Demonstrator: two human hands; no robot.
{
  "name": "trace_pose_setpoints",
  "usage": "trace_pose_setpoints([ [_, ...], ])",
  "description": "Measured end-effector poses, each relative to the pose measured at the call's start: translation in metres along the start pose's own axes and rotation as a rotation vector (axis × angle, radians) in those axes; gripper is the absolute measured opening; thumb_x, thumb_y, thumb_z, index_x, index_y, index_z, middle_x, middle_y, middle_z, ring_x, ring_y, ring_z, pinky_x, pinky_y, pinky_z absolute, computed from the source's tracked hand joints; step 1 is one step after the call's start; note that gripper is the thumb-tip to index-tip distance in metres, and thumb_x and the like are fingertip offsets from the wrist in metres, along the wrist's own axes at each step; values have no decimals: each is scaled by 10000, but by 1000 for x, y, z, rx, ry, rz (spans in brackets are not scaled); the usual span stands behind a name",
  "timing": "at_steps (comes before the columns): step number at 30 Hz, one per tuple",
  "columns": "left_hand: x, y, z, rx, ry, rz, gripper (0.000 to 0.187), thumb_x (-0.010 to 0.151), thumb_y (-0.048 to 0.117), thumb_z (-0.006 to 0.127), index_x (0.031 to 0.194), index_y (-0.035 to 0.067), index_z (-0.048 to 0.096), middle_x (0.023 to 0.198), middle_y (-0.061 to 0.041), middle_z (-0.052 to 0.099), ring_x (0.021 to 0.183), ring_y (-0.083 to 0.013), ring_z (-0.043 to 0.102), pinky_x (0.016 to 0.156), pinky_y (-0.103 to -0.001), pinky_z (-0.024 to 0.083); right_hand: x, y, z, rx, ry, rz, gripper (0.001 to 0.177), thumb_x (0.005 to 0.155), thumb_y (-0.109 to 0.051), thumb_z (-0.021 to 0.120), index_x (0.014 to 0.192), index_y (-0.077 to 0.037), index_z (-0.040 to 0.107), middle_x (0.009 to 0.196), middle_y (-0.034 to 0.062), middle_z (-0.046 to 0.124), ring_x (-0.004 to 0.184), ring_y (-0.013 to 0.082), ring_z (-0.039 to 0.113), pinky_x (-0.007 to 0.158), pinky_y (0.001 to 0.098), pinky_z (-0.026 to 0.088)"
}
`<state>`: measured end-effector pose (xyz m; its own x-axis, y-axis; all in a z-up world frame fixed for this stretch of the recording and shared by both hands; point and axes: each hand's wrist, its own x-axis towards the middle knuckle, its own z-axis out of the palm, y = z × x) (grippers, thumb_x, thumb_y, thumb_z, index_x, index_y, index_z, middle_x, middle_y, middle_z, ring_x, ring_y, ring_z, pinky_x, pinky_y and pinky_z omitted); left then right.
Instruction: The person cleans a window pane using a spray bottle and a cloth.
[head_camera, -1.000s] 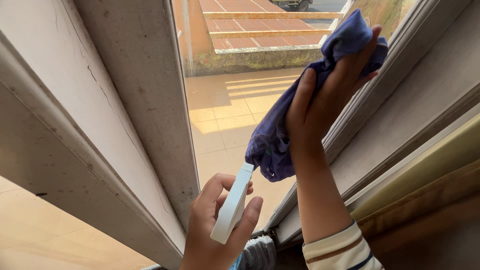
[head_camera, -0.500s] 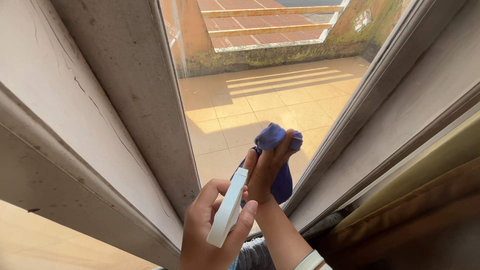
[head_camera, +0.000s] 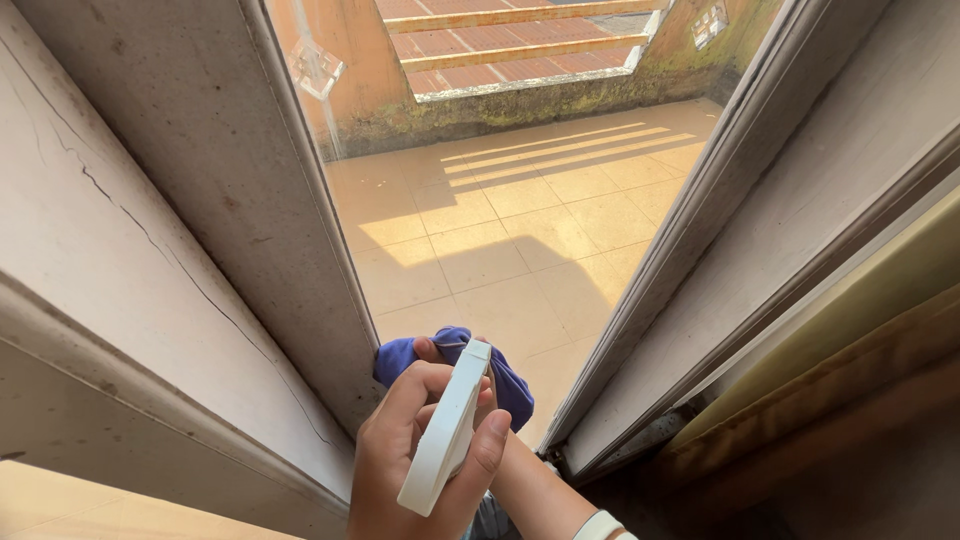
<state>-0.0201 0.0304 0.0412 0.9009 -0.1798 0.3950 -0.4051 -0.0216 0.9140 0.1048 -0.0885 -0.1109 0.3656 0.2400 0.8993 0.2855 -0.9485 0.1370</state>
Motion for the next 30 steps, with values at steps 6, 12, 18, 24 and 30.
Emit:
trace_pose_setpoints([
  [6, 6, 8, 5, -42, 8, -253, 311, 790, 187, 801, 1061, 87, 685, 917, -65, 783, 711, -128, 817, 598, -273, 656, 90, 33, -33, 40, 159, 28, 433, 1147, -342, 526, 1568, -238, 537, 1803, 97, 238, 1722, 307, 170, 1349, 541, -106],
  [12, 14, 4, 12, -26, 6, -145, 317, 833, 207, 819, 1084, 77, 676, 923, -64, 813, 742, -101, 818, 618, -255, 645, 140, 74, -73, 197, 265, 367, 597, 1152, -339, 437, 1677, -64, 364, 1816, 230, 189, 1699, 343, 116, 1378, 556, -107],
  [18, 24, -7, 24, -34, -34, -206, 290, 859, 244, 813, 1057, 59, 709, 809, -52, 794, 694, -94, 766, 596, -252, 605, 31, 75, -32, 478, 398, 744, 648, 1197, -186, 323, 1750, -32, 21, 1848, 246, 4, 1719, 385, -11, 1444, 506, 52],
  [24, 37, -41, 45, 81, -82, -221, 271, 850, 257, 842, 975, 55, 712, 801, -40, 769, 669, -92, 692, 587, -265, 562, -77, 77, -13, 636, 337, 992, 555, 1177, -180, 339, 1681, 2, 193, 1713, 227, 301, 1601, 334, 302, 1324, 436, 236],
  [30, 37, -72, 53, 150, -111, -295, 274, 857, 246, 855, 888, 35, 682, 743, -57, 754, 668, -86, 655, 612, -271, 552, -90, 88, -25, 751, 351, 1083, 510, 1161, -190, 361, 1629, 3, 296, 1605, 178, 440, 1491, 272, 438, 1256, 407, 320],
])
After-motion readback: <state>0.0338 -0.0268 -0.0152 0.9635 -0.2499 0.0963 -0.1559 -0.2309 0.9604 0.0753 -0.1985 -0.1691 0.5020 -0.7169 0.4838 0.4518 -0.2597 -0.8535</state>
